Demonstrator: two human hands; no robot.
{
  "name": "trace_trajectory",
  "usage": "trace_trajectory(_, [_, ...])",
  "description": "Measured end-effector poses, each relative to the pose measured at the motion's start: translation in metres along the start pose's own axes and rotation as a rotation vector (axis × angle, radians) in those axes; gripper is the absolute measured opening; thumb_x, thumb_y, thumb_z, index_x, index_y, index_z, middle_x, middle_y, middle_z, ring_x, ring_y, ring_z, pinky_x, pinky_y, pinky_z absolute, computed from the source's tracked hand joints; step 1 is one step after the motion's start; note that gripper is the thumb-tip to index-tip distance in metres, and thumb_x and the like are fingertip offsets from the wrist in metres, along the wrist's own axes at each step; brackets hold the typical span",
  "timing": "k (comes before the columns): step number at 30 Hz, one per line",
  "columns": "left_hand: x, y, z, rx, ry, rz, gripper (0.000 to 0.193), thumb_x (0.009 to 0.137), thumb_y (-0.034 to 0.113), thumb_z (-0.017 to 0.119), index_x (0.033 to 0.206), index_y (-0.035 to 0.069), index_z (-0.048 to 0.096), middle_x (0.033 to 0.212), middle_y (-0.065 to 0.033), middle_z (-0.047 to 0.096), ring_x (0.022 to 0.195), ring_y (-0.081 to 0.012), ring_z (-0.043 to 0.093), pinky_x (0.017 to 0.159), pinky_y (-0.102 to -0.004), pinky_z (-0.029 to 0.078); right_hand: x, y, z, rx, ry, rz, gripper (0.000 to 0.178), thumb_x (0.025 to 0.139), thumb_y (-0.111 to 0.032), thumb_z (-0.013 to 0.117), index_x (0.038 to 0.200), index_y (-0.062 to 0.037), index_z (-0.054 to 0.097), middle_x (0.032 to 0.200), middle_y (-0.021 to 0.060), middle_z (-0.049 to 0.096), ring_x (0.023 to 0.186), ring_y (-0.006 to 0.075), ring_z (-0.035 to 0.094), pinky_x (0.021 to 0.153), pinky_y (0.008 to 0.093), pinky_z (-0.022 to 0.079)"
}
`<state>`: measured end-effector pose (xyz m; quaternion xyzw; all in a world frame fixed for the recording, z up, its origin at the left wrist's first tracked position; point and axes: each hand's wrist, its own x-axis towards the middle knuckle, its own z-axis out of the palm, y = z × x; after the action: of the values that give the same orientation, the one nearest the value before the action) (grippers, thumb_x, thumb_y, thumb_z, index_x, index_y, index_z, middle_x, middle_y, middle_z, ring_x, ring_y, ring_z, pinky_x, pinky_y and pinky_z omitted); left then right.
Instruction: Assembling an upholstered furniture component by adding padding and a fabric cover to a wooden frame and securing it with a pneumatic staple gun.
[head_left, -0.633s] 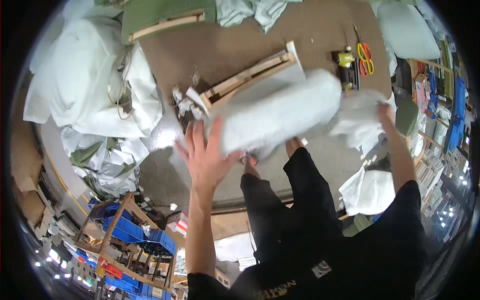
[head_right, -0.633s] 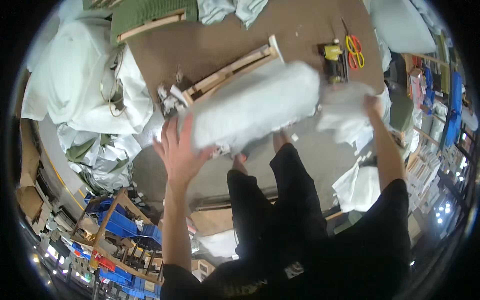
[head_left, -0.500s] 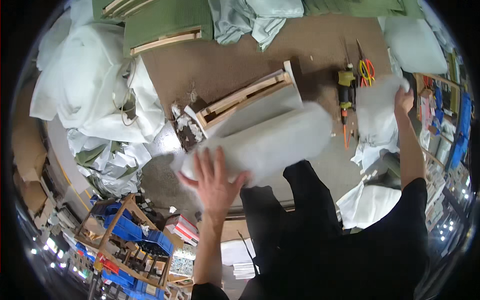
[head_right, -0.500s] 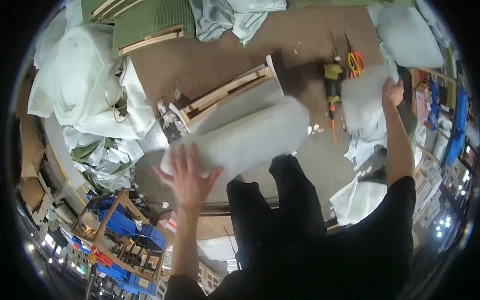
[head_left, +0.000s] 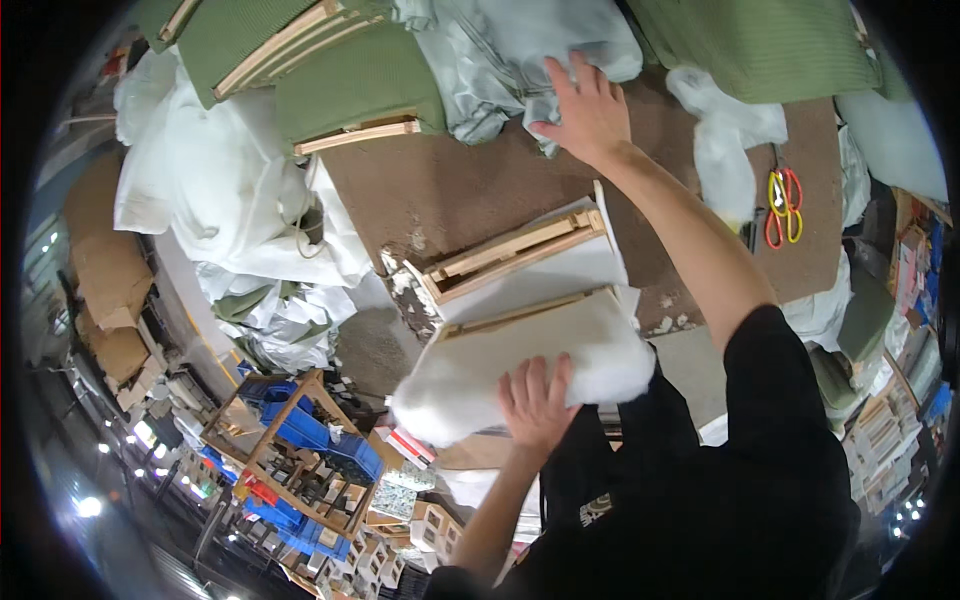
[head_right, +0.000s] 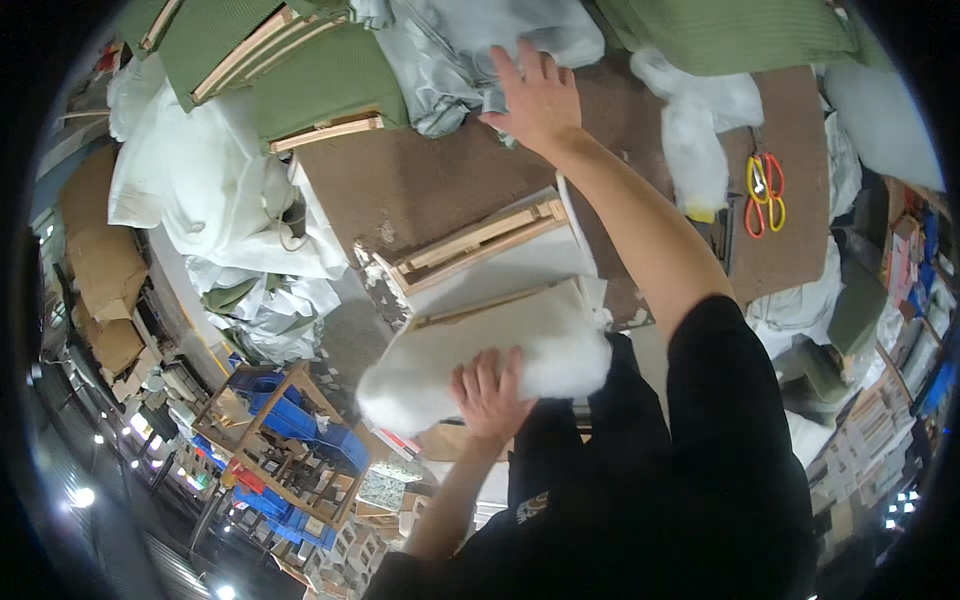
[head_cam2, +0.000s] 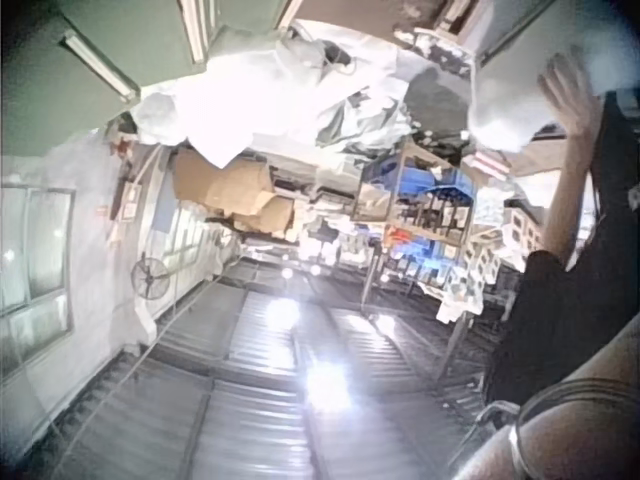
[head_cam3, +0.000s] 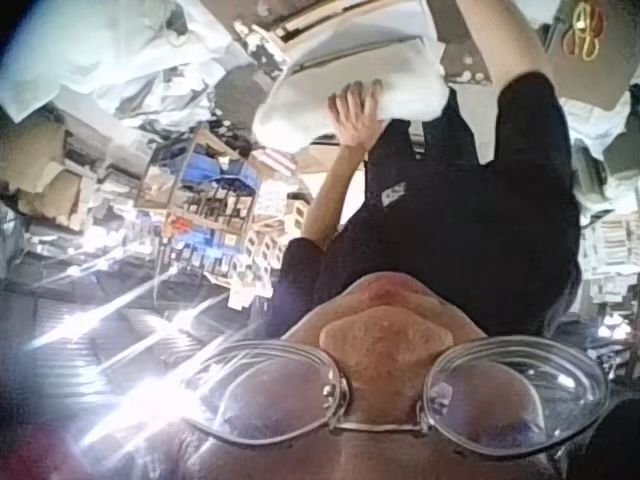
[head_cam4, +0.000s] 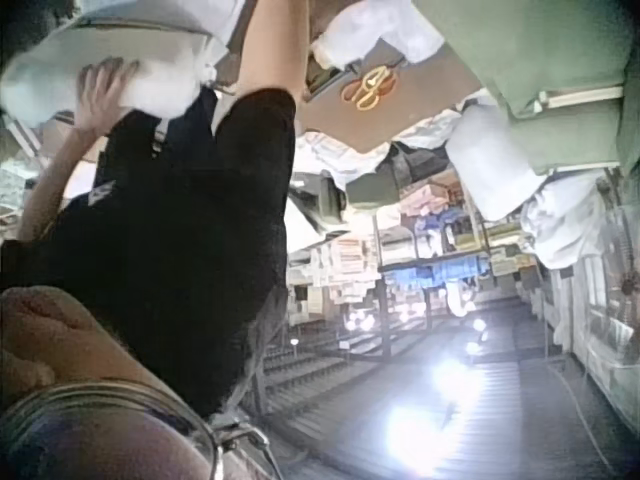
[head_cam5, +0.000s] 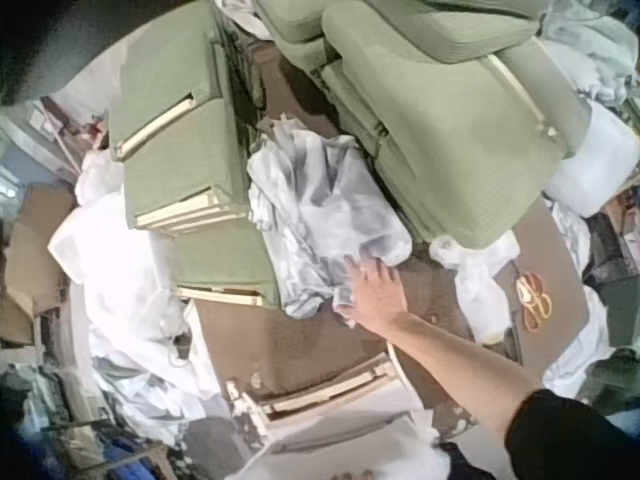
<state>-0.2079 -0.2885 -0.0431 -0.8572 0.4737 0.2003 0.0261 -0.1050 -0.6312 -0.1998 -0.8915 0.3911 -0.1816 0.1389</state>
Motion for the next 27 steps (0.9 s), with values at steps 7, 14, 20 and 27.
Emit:
trace_trajectory(7, [-0.028, 0.011, 0.003, -0.124, -0.083, -0.067, 0.090, 0.056, 0.037, 0.085, 0.136, 0.023, 0.046, 0.130, -0.0132, 0.048, 0.123, -0.0337, 0.045, 0.101, -0.0611, 0.032, -0.003, 0.006, -0.015, 0.216, -0.060, -0.166, 0.013, 0.090, -0.023, 0.058, 0.089, -0.0095, 0.059, 0.077, 0.0128, 0.063, 0.072, 0.0354, 0.061, 0.064, 0.0481, 0.047])
trace_trajectory(14, [-0.032, 0.010, -0.001, -0.260, -0.138, -0.028, 0.083, 0.071, 0.037, 0.076, 0.144, 0.024, 0.038, 0.138, -0.0155, 0.043, 0.132, -0.0385, 0.037, 0.106, -0.0606, 0.027, -0.210, -0.025, -0.200, 0.458, -0.599, 0.202, 0.022, 0.090, -0.027, 0.062, 0.089, -0.0055, 0.062, 0.069, 0.0178, 0.057, 0.060, 0.0354, 0.057, 0.054, 0.0415, 0.043])
trace_trajectory(20, [-0.093, -0.027, 0.065, -0.499, -0.292, -0.001, 0.080, 0.085, 0.046, 0.064, 0.151, 0.020, 0.025, 0.147, -0.0188, 0.035, 0.137, -0.0372, 0.033, 0.108, -0.0589, 0.026, -0.234, -0.109, -0.288, 0.560, -0.443, 0.365, 0.027, 0.090, -0.022, 0.066, 0.082, 0.0021, 0.056, 0.066, 0.0175, 0.055, 0.059, 0.0290, 0.053, 0.054, 0.0413, 0.039])
trace_trajectory(27, [-0.088, -0.065, -0.052, -0.733, 0.117, -0.125, 0.094, 0.081, 0.027, 0.068, 0.154, 0.019, 0.009, 0.150, -0.0216, 0.029, 0.131, -0.0440, 0.039, 0.104, -0.0529, 0.038, -0.249, -0.163, -0.291, 0.395, -0.752, -0.263, 0.035, 0.090, -0.030, 0.060, 0.075, 0.0011, 0.052, 0.060, 0.0205, 0.049, 0.053, 0.0402, 0.048, 0.054, 0.0469, 0.040])
